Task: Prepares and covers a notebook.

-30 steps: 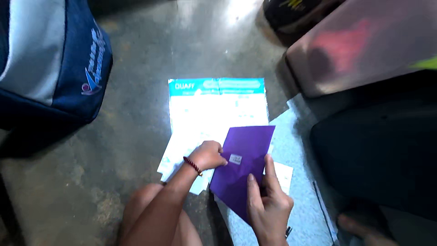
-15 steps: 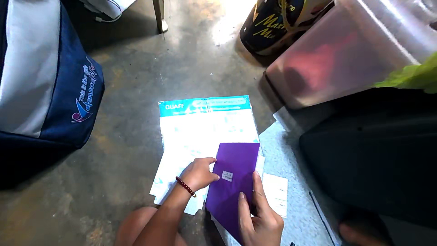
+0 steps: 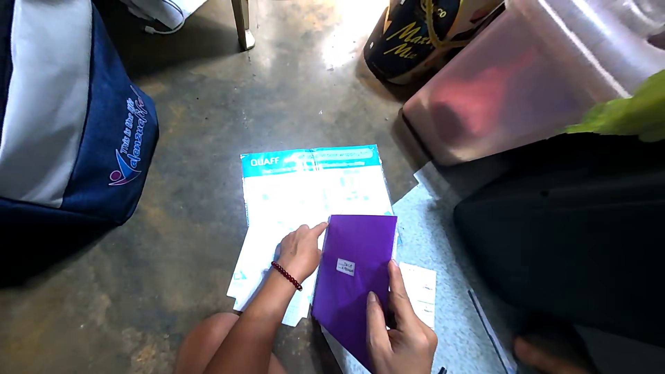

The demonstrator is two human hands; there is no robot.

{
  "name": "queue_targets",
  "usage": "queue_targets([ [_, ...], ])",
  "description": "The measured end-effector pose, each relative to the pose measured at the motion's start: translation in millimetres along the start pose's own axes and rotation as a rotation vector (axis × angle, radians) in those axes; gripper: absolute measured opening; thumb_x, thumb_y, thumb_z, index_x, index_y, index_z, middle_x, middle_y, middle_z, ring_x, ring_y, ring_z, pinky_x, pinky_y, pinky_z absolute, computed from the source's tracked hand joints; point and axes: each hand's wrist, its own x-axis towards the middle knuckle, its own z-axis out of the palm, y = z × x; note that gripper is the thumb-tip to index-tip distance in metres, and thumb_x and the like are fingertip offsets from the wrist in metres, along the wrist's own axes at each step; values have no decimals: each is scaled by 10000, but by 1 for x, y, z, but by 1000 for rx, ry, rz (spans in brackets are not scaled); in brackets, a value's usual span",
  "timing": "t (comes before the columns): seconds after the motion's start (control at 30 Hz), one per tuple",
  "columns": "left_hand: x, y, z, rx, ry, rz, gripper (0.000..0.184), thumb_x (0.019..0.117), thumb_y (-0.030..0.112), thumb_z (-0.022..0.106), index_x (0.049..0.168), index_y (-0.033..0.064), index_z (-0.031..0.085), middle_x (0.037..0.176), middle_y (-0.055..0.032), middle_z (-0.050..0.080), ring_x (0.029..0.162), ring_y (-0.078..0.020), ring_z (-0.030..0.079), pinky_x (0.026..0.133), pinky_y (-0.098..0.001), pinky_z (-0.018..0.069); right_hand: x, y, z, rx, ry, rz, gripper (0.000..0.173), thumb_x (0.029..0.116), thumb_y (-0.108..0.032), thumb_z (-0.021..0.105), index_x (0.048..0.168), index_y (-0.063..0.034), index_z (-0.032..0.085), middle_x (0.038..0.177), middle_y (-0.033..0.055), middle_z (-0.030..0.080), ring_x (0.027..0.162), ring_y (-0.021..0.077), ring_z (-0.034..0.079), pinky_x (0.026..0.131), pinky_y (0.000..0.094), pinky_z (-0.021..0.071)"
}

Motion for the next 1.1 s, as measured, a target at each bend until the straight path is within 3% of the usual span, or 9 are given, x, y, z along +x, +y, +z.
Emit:
queue_targets([
  [0.23,-1,-1,1,-3,-5,-2,702,954,29,602,1577,297,422,1307,-207,623,1185,-368,611,980,-539,484,0,11,-9,74,-14,124,532,904,27,534,1407,190,468,1167,267,698,704,-96,598,693,83,495],
  [0.43,-1,0,-3,-26,3,15,619,984,95,617,1560,256,456,1229,-216,657,1122,-384,628,972,-565,472,1,10,-3,-3,8,18,513,905,6,541,1381,193,499,1113,282,709,689,-70,601,678,82,482],
  [0.5,-1,-5,3,-67,48,46,607,967,94,650,1537,234,497,1131,-221,693,1050,-406,649,903,-603,489,0,8,-3,-49,0,-23,494,907,6,543,1361,200,513,1015,268,724,684,-33,618,673,99,490],
  [0.6,2,-8,5,-58,60,59,651,944,73,658,1546,250,485,1104,-208,699,1042,-397,655,886,-605,495,1,10,-5,-90,-12,-19,479,915,6,541,1355,193,525,862,217,720,620,-17,576,625,115,468],
  [0.77,3,-8,5,-49,67,72,671,936,67,666,1552,249,474,1050,-188,707,990,-371,664,858,-577,507,1,13,-6,-76,-16,9,488,927,1,534,1383,172,509,785,154,697,580,-63,526,585,90,436],
  [1.1,1,-9,6,-76,68,81,676,933,73,687,1556,219,468,1051,-192,705,986,-374,662,863,-582,507,-1,2,4,-115,-31,-47,499,916,12,535,1385,180,505,792,183,703,565,-8,534,582,124,450],
])
